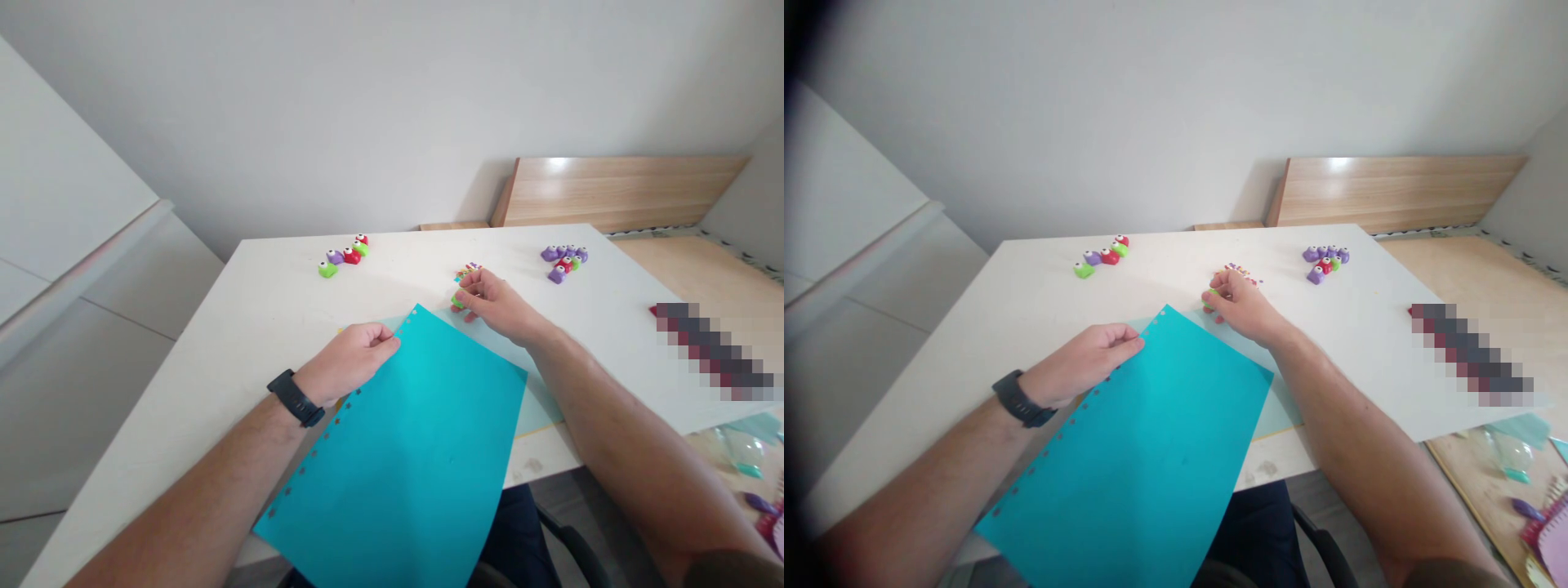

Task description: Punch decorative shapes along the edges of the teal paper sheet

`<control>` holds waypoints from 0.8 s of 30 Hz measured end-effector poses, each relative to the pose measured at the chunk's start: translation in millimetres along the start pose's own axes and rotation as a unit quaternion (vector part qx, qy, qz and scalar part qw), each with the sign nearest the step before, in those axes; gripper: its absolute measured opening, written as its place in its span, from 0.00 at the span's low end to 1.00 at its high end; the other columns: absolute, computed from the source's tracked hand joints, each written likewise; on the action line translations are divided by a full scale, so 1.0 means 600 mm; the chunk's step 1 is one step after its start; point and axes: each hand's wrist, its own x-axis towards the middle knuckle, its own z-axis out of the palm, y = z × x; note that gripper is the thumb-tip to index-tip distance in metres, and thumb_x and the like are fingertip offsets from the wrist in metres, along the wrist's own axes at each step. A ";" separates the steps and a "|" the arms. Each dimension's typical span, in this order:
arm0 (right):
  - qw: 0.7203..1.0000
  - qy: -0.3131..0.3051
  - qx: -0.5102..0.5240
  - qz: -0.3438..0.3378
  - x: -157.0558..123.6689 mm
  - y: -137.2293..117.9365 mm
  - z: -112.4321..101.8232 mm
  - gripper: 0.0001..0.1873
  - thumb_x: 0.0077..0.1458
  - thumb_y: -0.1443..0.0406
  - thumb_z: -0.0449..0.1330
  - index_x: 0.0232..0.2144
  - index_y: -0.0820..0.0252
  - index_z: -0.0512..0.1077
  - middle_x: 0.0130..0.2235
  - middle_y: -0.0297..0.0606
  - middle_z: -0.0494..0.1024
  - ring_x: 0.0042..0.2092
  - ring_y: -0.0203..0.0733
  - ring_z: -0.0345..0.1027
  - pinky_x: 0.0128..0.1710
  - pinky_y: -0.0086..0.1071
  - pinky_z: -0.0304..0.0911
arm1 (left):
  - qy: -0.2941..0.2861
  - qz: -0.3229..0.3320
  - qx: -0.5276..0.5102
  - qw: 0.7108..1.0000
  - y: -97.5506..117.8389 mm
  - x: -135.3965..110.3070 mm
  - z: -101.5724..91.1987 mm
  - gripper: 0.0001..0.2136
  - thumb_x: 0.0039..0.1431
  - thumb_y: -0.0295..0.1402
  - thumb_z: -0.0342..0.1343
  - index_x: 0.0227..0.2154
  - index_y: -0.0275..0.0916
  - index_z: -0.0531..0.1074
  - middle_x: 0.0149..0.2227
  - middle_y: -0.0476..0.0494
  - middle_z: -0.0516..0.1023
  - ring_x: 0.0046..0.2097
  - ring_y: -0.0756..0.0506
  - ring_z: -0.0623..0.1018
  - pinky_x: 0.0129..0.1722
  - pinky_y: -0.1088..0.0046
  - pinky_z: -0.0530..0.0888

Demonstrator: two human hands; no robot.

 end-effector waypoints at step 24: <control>0.993 0.078 0.086 -0.019 -0.003 -0.020 -0.007 0.24 0.51 0.55 0.69 0.44 0.57 0.65 0.40 0.38 0.77 0.38 0.39 0.71 0.32 0.32 0.63 | 0.051 0.020 -0.005 0.998 0.007 0.003 -0.003 0.17 0.60 0.50 0.55 0.32 0.39 0.76 0.24 0.51 0.71 0.25 0.49 0.67 0.24 0.75 0.59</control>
